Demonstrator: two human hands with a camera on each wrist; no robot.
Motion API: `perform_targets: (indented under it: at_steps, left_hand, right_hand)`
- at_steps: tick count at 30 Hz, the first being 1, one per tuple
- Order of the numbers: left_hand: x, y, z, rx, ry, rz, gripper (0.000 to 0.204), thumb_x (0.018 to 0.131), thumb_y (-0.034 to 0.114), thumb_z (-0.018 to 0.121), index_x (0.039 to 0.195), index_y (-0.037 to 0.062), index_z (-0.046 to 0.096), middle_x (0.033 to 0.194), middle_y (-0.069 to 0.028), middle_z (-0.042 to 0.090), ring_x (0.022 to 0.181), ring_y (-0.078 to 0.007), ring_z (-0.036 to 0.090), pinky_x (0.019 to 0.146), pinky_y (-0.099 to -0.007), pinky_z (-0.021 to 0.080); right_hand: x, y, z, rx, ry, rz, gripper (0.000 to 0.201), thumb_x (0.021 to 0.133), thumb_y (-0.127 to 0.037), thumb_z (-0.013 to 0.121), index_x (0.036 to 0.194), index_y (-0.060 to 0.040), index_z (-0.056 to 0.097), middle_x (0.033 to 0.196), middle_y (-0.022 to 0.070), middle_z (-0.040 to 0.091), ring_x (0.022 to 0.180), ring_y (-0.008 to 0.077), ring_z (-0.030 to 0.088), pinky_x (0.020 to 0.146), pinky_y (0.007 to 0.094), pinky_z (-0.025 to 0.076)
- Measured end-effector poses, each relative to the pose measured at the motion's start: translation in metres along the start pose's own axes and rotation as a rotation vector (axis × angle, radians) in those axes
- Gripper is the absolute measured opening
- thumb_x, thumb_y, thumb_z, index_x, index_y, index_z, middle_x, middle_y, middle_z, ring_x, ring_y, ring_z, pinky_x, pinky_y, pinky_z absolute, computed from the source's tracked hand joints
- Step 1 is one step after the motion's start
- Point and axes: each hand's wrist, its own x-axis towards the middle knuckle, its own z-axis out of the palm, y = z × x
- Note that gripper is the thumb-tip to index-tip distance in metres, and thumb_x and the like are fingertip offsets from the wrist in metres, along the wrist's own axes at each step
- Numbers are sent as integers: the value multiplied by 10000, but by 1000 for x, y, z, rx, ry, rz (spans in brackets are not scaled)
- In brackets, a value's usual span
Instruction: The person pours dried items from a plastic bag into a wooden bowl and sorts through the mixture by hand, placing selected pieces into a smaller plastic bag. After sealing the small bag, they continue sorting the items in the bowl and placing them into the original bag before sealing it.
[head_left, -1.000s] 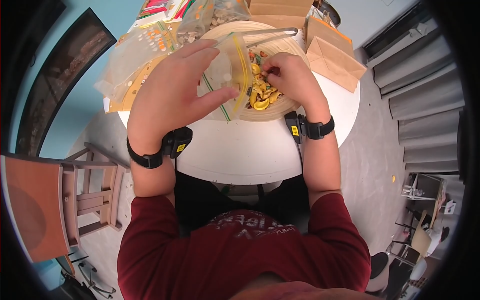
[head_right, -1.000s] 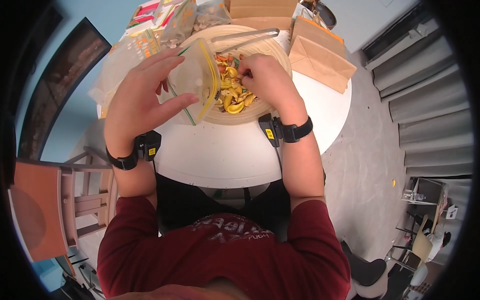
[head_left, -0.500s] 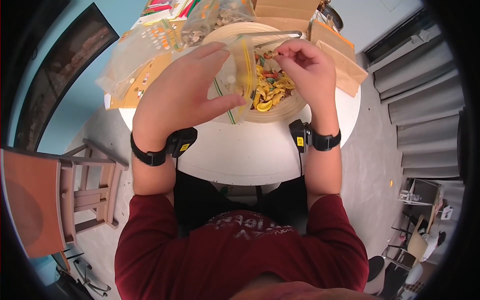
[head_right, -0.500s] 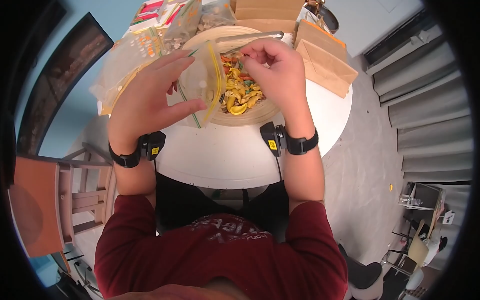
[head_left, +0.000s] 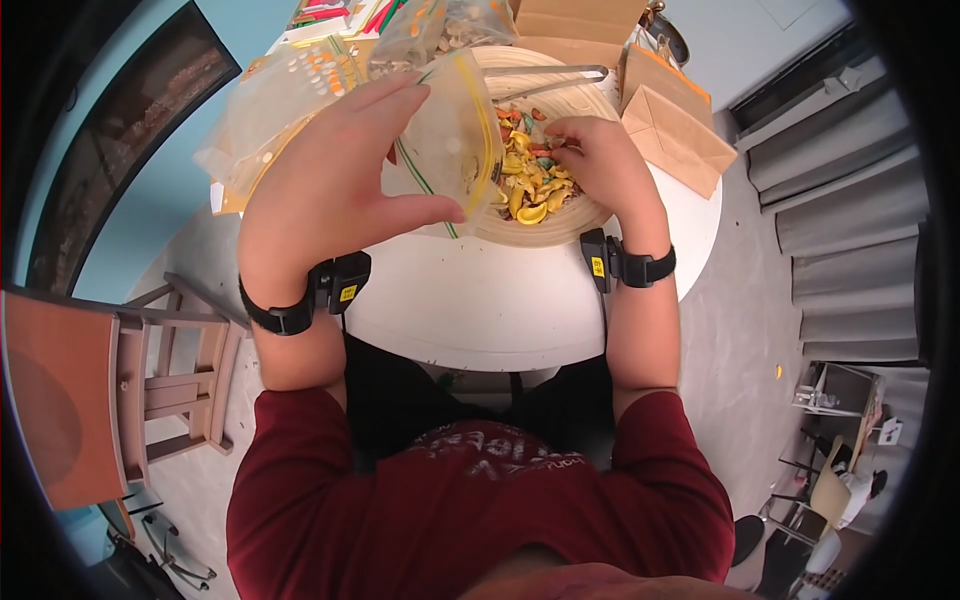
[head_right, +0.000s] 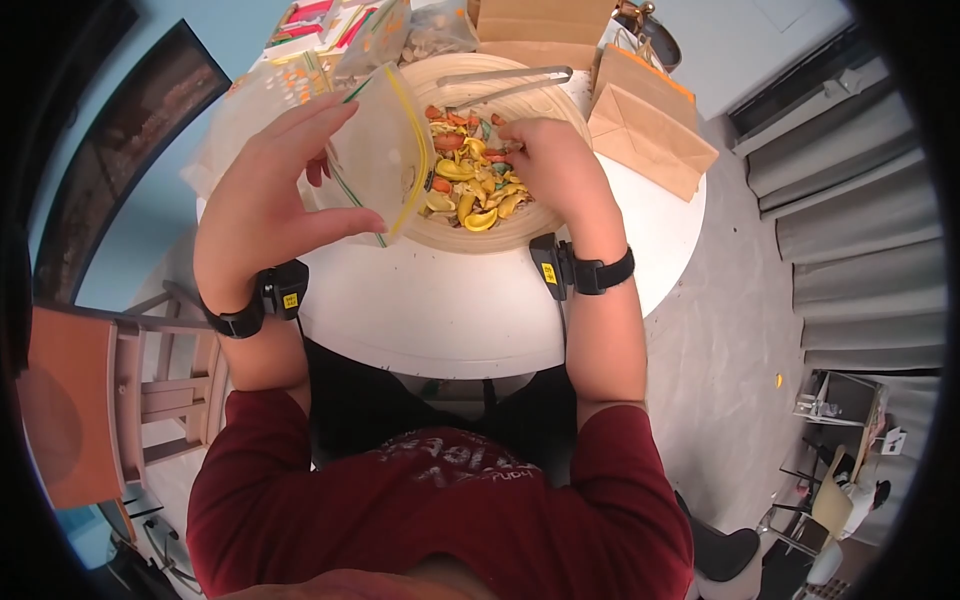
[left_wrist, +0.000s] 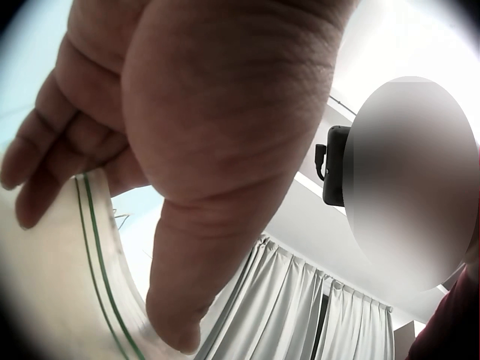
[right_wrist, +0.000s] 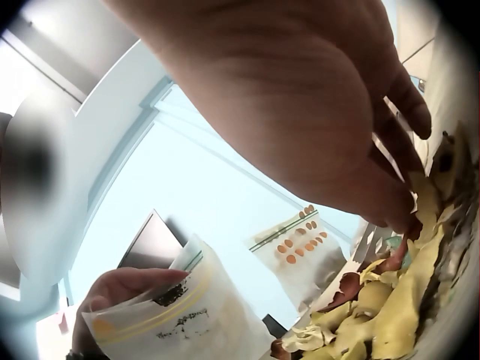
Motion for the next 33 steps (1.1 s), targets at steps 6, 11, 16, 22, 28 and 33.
perform_targets:
  at_steps: [6, 11, 16, 22, 28, 33]
  left_hand:
    - [0, -5, 2, 22, 14, -11, 877, 668, 318, 948, 1361, -73, 580, 1422, -244, 593, 905, -304, 649, 805, -362, 565]
    - [2, -3, 6, -2, 26, 18, 824, 694, 304, 931, 1340, -73, 585, 1383, -231, 611, 911, -325, 649, 792, -368, 566]
    - [4, -1, 10, 1, 34, 63, 743, 705, 288, 913, 1277, -65, 597, 1334, -211, 625, 994, -382, 641, 837, -400, 556]
    - [8, 2, 19, 49, 52, 109, 656, 726, 276, 891, 1211, -59, 604, 1314, -214, 626, 1104, -428, 619, 900, -446, 536]
    - [9, 4, 19, 56, -4, 54, 793, 706, 261, 943, 1356, -47, 609, 1401, -214, 620, 802, -238, 613, 736, -325, 547]
    - [4, -7, 14, 48, 65, 54, 697, 728, 261, 898, 1261, -75, 601, 1311, -223, 632, 956, -379, 650, 825, -404, 562]
  right_hand:
    - [2, 4, 2, -99, -68, -30, 136, 853, -46, 669, 964, -11, 739, 977, 211, 720, 923, 400, 683, 821, 448, 547]
    - [1, 0, -2, -51, -69, 60, 117, 853, -47, 712, 956, 5, 724, 916, 167, 720, 843, 294, 688, 773, 381, 544]
    - [3, -10, -9, 263, 106, 93, 81, 918, -38, 718, 982, 8, 698, 904, 72, 730, 788, 123, 651, 731, 270, 520]
    - [-8, -45, -14, 793, 317, -94, 112, 945, -50, 726, 1017, 32, 697, 884, 44, 735, 796, 92, 660, 745, 254, 544]
    - [-18, -68, -6, 534, 173, -296, 187, 921, -21, 721, 1107, 4, 725, 918, 84, 748, 791, 137, 681, 750, 265, 549]
    - [-16, -50, -28, 166, -21, -37, 279, 868, 3, 746, 1146, -18, 749, 952, 107, 747, 832, 151, 679, 761, 307, 555]
